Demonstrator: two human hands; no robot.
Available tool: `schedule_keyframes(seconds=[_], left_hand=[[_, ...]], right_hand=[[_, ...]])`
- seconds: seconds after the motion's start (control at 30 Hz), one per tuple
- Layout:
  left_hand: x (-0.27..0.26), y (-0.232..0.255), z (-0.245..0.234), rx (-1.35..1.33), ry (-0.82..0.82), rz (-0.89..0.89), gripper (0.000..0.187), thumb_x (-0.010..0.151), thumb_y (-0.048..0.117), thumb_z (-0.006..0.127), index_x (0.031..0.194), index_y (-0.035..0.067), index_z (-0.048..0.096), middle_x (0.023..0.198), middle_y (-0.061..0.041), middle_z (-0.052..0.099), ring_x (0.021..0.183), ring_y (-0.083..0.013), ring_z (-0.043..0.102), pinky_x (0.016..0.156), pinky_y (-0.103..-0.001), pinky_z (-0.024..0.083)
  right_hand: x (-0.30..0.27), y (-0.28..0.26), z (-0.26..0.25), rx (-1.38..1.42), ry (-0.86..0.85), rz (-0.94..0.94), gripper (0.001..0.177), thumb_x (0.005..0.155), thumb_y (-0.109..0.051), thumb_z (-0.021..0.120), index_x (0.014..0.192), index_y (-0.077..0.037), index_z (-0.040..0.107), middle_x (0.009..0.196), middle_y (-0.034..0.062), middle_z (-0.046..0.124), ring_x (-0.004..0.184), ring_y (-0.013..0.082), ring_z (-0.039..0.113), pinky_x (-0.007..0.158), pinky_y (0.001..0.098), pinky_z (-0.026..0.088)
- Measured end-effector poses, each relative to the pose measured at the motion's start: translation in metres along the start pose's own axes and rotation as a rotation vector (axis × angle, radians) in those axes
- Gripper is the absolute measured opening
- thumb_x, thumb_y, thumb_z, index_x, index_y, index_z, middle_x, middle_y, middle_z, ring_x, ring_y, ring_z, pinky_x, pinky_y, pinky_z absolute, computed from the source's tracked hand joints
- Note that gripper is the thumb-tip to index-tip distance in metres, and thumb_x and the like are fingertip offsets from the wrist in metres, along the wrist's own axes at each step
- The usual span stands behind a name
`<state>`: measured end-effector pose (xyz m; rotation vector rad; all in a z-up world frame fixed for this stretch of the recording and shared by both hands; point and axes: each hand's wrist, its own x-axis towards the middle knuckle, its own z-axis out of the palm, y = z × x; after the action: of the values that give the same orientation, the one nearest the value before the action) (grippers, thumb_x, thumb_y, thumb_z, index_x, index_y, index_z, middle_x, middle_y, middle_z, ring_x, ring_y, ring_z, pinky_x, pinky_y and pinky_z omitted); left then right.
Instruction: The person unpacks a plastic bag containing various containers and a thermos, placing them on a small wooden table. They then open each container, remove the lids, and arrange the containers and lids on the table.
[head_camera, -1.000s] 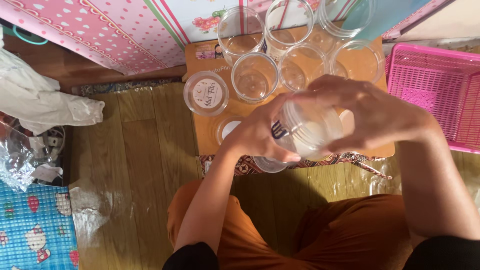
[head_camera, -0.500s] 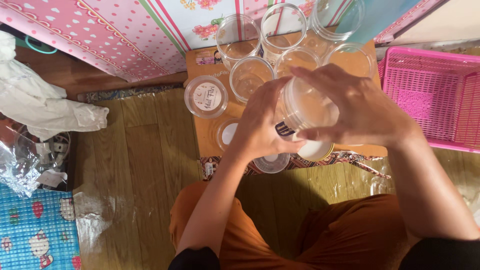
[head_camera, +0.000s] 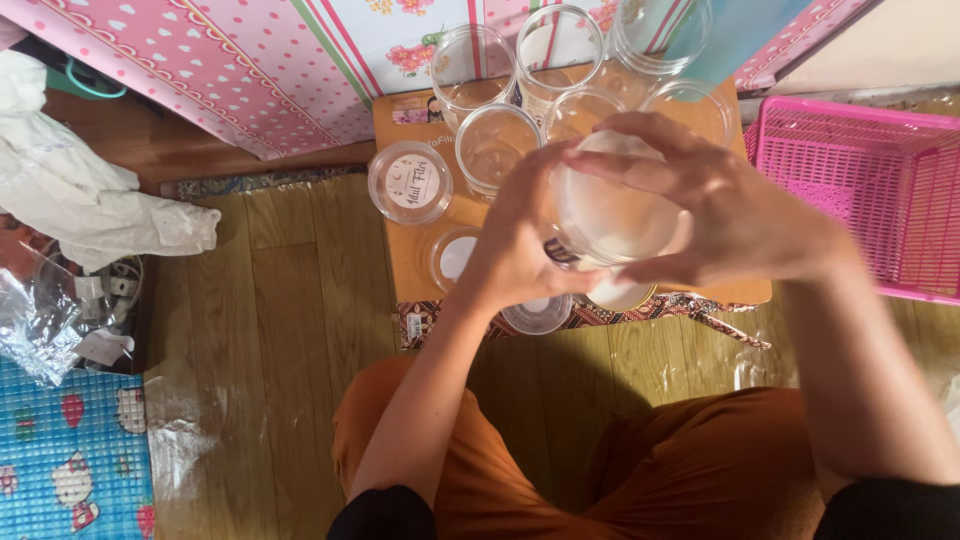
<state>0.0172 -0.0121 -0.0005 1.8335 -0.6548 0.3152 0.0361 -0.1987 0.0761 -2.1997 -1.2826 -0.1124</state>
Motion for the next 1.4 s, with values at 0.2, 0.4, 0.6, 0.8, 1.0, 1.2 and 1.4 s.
schedule_keyframes(seconds=[0.2, 0.4, 0.6, 0.8, 1.0, 1.2, 1.4], left_hand=[[-0.006, 0.004, 0.015, 0.391, 0.166, 0.079, 0.090, 0.059, 0.026, 0.082, 0.130, 0.005, 0.028, 0.130, -0.013, 0.039, 0.118, -0.0289, 0.041, 0.101, -0.039, 0.032], [-0.005, 0.008, 0.004, 0.144, -0.057, -0.012, 0.098, 0.048, 0.027, 0.085, 0.125, 0.003, 0.031, 0.120, -0.016, 0.045, 0.112, -0.0307, 0.046, 0.097, -0.041, 0.036], [-0.001, 0.010, -0.007, -0.481, -0.252, -0.154, 0.091, 0.052, 0.021, 0.080, 0.128, 0.002, 0.033, 0.126, -0.017, 0.044, 0.119, -0.0280, 0.046, 0.104, -0.038, 0.037], [-0.004, 0.020, -0.004, -0.044, -0.091, -0.142, 0.091, 0.050, 0.027, 0.079, 0.125, 0.003, 0.034, 0.120, -0.015, 0.048, 0.113, -0.0285, 0.049, 0.097, -0.037, 0.039], [0.007, 0.016, -0.018, 0.298, -0.004, -0.038, 0.088, 0.047, 0.025, 0.079, 0.122, 0.004, 0.038, 0.117, -0.013, 0.048, 0.111, -0.0308, 0.047, 0.097, -0.040, 0.035], [0.026, -0.052, -0.090, 0.378, 0.403, 0.063, 0.094, 0.056, 0.038, 0.088, 0.125, 0.005, 0.034, 0.121, -0.014, 0.043, 0.117, -0.0267, 0.043, 0.101, -0.038, 0.036], [0.011, -0.136, -0.106, 0.330, 0.553, -0.142, 0.094, 0.055, 0.024, 0.087, 0.126, 0.001, 0.030, 0.119, -0.016, 0.042, 0.114, -0.0299, 0.043, 0.097, -0.040, 0.036]], right_hand=[[0.003, -0.015, 0.028, -0.443, -0.072, 0.669, 0.091, 0.060, -0.074, 0.056, 0.122, -0.010, 0.043, 0.104, 0.0127, 0.052, 0.069, 0.0209, 0.062, 0.050, 0.0295, 0.050], [0.000, -0.017, -0.003, -0.302, -0.138, 0.519, 0.102, 0.058, -0.071, 0.056, 0.134, -0.006, 0.037, 0.110, 0.0186, 0.052, 0.090, 0.0306, 0.054, 0.072, 0.0413, 0.046], [-0.003, 0.001, 0.027, 0.267, 0.114, 0.076, 0.061, 0.062, -0.042, 0.063, 0.115, -0.013, 0.055, 0.118, 0.0096, 0.052, 0.112, 0.0257, 0.050, 0.099, 0.0426, 0.043], [-0.007, -0.004, 0.034, 0.136, 0.210, 0.199, 0.061, 0.057, -0.032, 0.064, 0.112, -0.009, 0.057, 0.119, 0.0147, 0.048, 0.112, 0.0304, 0.044, 0.095, 0.0438, 0.037], [0.017, -0.016, 0.034, -0.008, 0.285, 0.218, 0.060, 0.066, -0.034, 0.068, 0.115, -0.004, 0.052, 0.119, 0.0165, 0.046, 0.113, 0.0313, 0.045, 0.093, 0.0446, 0.039], [0.057, 0.021, 0.031, 0.282, 0.503, 0.542, 0.054, 0.081, -0.043, 0.060, 0.120, -0.007, 0.049, 0.119, 0.0104, 0.054, 0.116, 0.0246, 0.053, 0.104, 0.0400, 0.041], [0.068, 0.039, 0.087, -0.362, 0.080, 0.365, 0.093, 0.056, -0.054, 0.073, 0.124, 0.000, 0.039, 0.117, 0.0227, 0.045, 0.115, 0.0364, 0.035, 0.093, 0.0569, 0.016]])
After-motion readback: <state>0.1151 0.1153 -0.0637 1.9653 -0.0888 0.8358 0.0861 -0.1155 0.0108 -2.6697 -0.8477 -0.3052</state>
